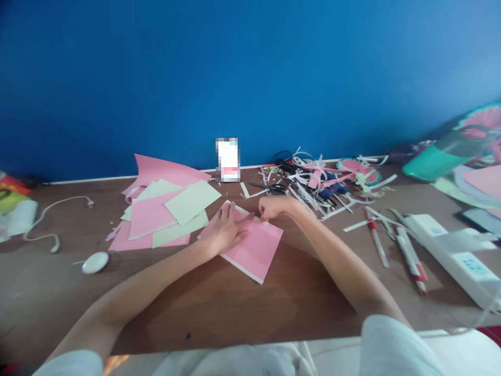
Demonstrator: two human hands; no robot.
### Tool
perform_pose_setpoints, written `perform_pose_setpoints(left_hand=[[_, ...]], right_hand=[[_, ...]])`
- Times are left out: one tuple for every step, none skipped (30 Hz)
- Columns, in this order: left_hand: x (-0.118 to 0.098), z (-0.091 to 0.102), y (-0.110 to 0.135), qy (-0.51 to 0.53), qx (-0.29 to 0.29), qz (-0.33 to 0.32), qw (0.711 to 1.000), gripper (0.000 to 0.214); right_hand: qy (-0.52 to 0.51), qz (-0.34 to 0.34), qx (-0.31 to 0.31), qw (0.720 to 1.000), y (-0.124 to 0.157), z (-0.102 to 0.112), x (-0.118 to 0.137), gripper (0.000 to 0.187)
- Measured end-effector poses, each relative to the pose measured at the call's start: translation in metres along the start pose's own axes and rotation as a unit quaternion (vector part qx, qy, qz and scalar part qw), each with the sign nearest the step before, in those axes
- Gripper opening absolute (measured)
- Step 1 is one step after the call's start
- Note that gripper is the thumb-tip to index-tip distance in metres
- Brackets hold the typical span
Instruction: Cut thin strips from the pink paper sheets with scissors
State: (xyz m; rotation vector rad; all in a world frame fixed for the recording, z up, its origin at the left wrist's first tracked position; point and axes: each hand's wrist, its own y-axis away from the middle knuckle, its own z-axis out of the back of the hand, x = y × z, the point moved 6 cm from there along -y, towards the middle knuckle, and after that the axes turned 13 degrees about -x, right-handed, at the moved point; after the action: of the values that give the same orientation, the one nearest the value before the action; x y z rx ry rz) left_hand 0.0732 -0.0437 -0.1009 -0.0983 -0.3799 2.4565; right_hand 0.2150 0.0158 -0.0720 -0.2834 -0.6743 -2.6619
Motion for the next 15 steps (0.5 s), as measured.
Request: perform_pose_setpoints(left_hand=[[0.000,0.000,0.000,-0.002,0.001,0.002,1.000,0.063],[-0.001,0.000,0.000,-0.004,0.003,0.004,1.000,0.063],[-0.001,0.000,-0.001,-0.006,0.005,0.005,1.000,0.063],[-0.002,0.000,-0.001,-0.008,0.007,0.005,1.000,0.063],[-0.002,0.000,-0.001,-0.010,0.010,0.006,1.000,0.063],[-0.002,-0.001,-0.001,-0.013,0.012,0.007,1.000,0.062],[-0.002,-0.001,-0.001,-0.016,0.014,0.007,1.000,0.062],[-0.002,-0.001,-0.001,-0.021,0.015,0.007,1.000,0.062],[-0.002,-0.001,-0.001,-0.026,0.016,0.006,1.000,0.062],[-0.001,-0.001,-0.002,-0.032,0.015,0.004,0.999,0.064],[-0.001,0.000,-0.002,-0.038,0.014,0.001,0.999,0.066],[-0.001,0.001,-0.003,-0.043,0.014,-0.002,0.999,0.067],[-0.001,0.002,-0.003,-0.048,0.013,-0.006,0.999,0.069],[-0.001,0.004,-0.004,-0.051,0.011,-0.009,0.999,0.069],[-0.001,0.006,-0.005,-0.054,0.008,-0.006,0.998,0.068]], right_hand=[[0.004,0.000,0.008,1.000,0.002,0.001,0.000,0.019],[0.010,0.002,0.015,1.000,0.003,0.002,0.000,0.020],[0.017,0.006,0.021,1.000,0.005,0.003,0.001,0.020],[0.023,0.012,0.027,0.999,0.006,0.003,0.001,0.020],[0.028,0.017,0.032,0.999,0.007,0.003,0.001,0.019],[0.032,0.018,0.037,0.999,0.008,0.003,0.000,0.019],[0.034,0.014,0.044,0.998,0.009,0.003,-0.001,0.019],[0.033,0.007,0.052,0.998,0.010,0.002,-0.003,0.018],[0.031,-0.002,0.061,0.998,0.011,0.002,-0.004,0.018],[0.029,-0.010,0.069,0.997,0.012,0.001,-0.006,0.017],[0.028,-0.016,0.077,0.996,0.013,0.000,-0.007,0.016],[0.026,-0.019,0.083,0.996,0.014,-0.001,-0.007,0.015],[0.023,-0.018,0.086,0.996,0.014,-0.001,-0.007,0.013],[0.021,-0.014,0.088,0.996,0.015,-0.002,-0.007,0.011],[0.018,-0.008,0.089,0.996,0.015,-0.002,-0.008,0.011]])
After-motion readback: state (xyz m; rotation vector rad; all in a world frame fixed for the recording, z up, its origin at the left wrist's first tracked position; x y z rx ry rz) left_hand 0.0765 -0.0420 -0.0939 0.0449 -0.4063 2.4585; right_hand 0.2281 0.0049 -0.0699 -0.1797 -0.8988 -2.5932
